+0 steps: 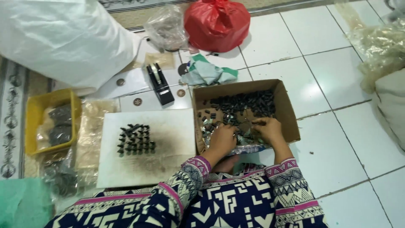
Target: Assembling small black plastic parts with metal pins and placing them into a grid template.
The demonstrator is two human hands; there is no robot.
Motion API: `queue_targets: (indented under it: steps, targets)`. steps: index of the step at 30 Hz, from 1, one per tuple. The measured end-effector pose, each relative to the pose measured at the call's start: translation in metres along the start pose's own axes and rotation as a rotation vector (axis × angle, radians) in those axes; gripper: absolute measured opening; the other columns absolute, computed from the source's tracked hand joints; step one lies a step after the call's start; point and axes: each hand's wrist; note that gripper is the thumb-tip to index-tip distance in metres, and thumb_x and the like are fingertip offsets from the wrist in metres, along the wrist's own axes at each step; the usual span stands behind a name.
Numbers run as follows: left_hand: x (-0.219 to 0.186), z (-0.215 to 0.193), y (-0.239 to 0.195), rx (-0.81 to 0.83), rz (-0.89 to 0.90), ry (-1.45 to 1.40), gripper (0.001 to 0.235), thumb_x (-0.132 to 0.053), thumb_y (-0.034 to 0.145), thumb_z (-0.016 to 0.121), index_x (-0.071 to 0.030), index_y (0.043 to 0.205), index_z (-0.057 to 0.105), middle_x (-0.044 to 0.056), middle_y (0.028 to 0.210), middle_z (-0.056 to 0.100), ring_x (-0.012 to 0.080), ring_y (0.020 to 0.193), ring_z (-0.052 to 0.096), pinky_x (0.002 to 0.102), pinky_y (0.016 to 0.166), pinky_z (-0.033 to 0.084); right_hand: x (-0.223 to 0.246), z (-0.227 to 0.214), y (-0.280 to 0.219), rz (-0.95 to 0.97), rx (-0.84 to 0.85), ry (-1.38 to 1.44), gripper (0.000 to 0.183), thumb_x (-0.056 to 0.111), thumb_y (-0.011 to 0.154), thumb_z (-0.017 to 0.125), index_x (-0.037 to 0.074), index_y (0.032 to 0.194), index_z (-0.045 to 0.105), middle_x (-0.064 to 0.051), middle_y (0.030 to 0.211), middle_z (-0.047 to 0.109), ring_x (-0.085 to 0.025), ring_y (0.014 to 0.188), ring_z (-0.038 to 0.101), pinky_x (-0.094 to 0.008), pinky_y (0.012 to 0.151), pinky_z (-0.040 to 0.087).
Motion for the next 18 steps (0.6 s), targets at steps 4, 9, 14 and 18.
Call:
queue_targets:
  steps: [4, 9, 14, 18]
  targets:
    - [0.006, 0.038, 0.028, 0.108, -0.051, -0.053, 0.034, -0.013, 0.080, 0.071, -0.010, 0.113, 0.075, 0.012, 0.095, 0.072, 0.0328, 0.095, 0.067, 0.045, 0.074, 0.061, 0.022, 0.004, 0.004, -0.001, -0.019, 0.006, 0.022, 0.019, 0.081, 0.079, 0.021, 0.103, 0.083, -0.009, 0.100, 0.079, -0.035, 0.102, 0.072, -0.044, 0.083, 0.061]
    - [0.009, 0.046, 0.050, 0.089, -0.168, -0.006, 0.036, -0.009, 0.083, 0.071, -0.003, 0.118, 0.073, 0.020, 0.105, 0.069, 0.0360, 0.102, 0.065, 0.048, 0.080, 0.061, 0.044, 0.020, 0.011, 0.004, 0.052, -0.223, 0.021, 0.016, 0.089, 0.072, 0.013, 0.108, 0.082, -0.019, 0.101, 0.078, -0.035, 0.098, 0.074, -0.044, 0.080, 0.063]
    - [0.001, 0.032, 0.041, 0.102, -0.138, -0.041, 0.036, -0.012, 0.086, 0.069, -0.002, 0.120, 0.069, 0.021, 0.111, 0.066, 0.0379, 0.107, 0.063, 0.051, 0.084, 0.060, 0.056, 0.010, 0.005, -0.026, 0.048, -0.277, 0.020, 0.015, 0.089, 0.071, 0.008, 0.105, 0.081, -0.020, 0.095, 0.077, -0.033, 0.091, 0.075, -0.040, 0.074, 0.063]
    - [-0.007, 0.023, 0.034, 0.105, -0.034, -0.013, 0.036, -0.021, 0.085, 0.072, 0.000, 0.114, 0.071, 0.018, 0.104, 0.065, 0.0323, 0.104, 0.064, 0.046, 0.076, 0.061, 0.063, -0.003, -0.001, 0.033, 0.014, -0.291, 0.018, 0.015, 0.091, 0.068, 0.008, 0.100, 0.081, -0.017, 0.089, 0.078, -0.030, 0.086, 0.075, -0.038, 0.071, 0.062]
Point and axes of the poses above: each hand's wrist, its own y-axis towards the middle knuckle, its own z-axis out of the palm, x = y × z
